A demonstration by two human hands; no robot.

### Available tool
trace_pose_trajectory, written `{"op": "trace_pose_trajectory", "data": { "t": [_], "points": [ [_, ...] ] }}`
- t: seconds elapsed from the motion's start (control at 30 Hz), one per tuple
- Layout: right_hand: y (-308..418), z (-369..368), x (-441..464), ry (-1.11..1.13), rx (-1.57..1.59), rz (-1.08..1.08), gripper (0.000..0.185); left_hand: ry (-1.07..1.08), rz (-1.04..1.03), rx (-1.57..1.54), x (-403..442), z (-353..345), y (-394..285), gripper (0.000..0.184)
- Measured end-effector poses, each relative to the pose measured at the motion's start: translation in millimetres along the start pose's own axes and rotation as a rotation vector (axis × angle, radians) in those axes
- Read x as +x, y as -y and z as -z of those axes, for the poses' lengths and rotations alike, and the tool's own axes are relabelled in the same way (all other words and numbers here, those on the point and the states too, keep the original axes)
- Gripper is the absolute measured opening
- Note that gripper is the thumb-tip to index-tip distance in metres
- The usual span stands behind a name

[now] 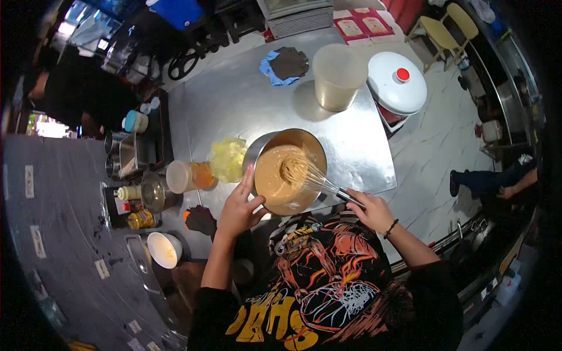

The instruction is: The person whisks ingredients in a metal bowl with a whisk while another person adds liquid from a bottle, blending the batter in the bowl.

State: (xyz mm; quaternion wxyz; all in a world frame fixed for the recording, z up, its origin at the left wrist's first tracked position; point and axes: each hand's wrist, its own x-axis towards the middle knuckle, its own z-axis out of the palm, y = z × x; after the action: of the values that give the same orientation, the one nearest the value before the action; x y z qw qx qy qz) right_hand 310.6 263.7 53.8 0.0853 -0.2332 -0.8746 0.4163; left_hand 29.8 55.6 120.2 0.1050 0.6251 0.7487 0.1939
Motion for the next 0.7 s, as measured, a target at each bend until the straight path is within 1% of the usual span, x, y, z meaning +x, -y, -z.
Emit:
{"op": "trace_pose_trajectory", "data": {
  "t": [0.07,0.1,0.23,0.3,0.43,0.6,0.7],
  "points": [
    [2.3,0.1,3.6,0.067,-0.009,-0.057,0.036,0.025,-0.009,0.017,5.5,1.5,-1.0,0.028],
    [-4.7,-8.8,0.9,0.013,0.009,-0.020,0.036,0.038,0.000,0.030,5.9,1.9,-2.7,0.027],
    [-14.8,-18.0,5.1,0.025,0.032,-0.048,0.037,0.026,0.016,0.009,11.1,4.7,-3.3,0.027],
    [-10.3,-18.5,4.3,-0.014,0.035,0.015,0.036,0.039,0.053,-0.017,10.2,5.2,-4.2,0.028],
    [-16.7,-21.8,7.0,-0.022,0.041,0.003,0.037,0.037,0.044,-0.003,14.7,6.9,-1.3,0.029],
    [-22.5,-24.5,9.4,-0.042,0.043,0.032,0.037,0.052,0.096,-0.018,16.3,9.4,-1.0,0.029],
    [-14.3,-20.9,15.2,-0.061,0.063,0.002,0.035,0.044,0.143,-0.055,17.5,9.0,-0.6,0.029]
  ]
}}
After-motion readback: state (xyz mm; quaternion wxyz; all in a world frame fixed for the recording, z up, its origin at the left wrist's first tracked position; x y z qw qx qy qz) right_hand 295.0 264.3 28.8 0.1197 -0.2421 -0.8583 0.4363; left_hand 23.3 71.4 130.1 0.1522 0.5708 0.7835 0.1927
